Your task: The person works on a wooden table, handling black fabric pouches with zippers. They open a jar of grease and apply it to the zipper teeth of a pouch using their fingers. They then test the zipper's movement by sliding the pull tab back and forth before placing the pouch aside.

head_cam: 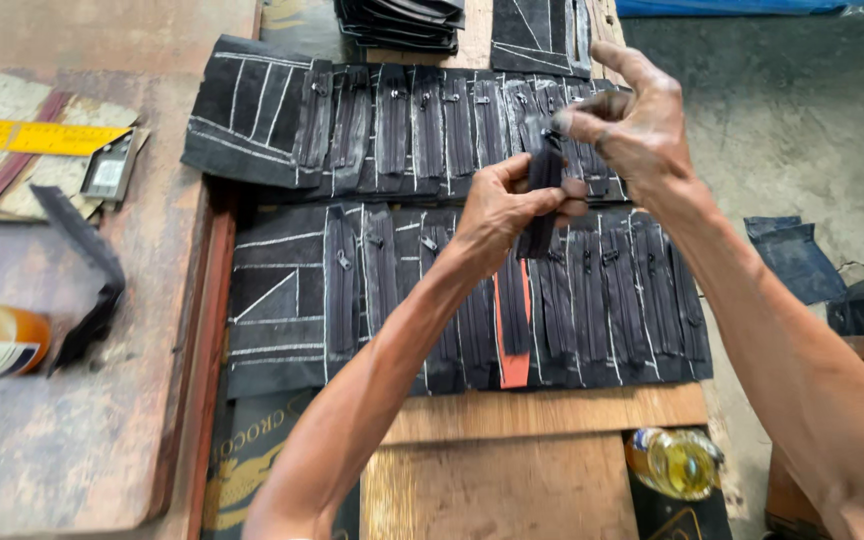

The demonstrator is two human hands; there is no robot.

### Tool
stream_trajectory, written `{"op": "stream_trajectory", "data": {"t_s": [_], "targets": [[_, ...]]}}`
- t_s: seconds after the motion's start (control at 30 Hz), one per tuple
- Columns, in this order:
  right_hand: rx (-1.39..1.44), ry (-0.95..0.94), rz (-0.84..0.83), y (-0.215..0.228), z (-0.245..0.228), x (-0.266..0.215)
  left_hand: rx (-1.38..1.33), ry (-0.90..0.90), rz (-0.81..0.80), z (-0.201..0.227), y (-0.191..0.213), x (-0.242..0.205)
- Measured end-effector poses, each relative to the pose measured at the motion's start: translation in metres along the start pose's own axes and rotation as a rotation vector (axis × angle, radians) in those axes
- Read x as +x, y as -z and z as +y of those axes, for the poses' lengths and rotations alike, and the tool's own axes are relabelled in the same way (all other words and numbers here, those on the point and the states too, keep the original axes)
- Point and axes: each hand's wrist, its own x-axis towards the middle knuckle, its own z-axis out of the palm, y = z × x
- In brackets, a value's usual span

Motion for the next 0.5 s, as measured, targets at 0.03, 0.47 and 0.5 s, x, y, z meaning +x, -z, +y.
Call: {"op": "stream_trajectory", "data": {"t_s": [0.03,0.47,0.5], "targets": [[-0.127,-0.036,0.016,0.002,0.009,0.015,0.005,0.008,-0.001,0.008,0.003,0.000],[-0.781,-0.218,0.276,0.052,0.278,0.232,0.194,0.450,0.407,0.095,0.081,-0.146],[-0.785,-0.234,0.281,0.051,0.285,0.237,0.154,0.435,0.401,0.089,0.091,-0.155]]}}
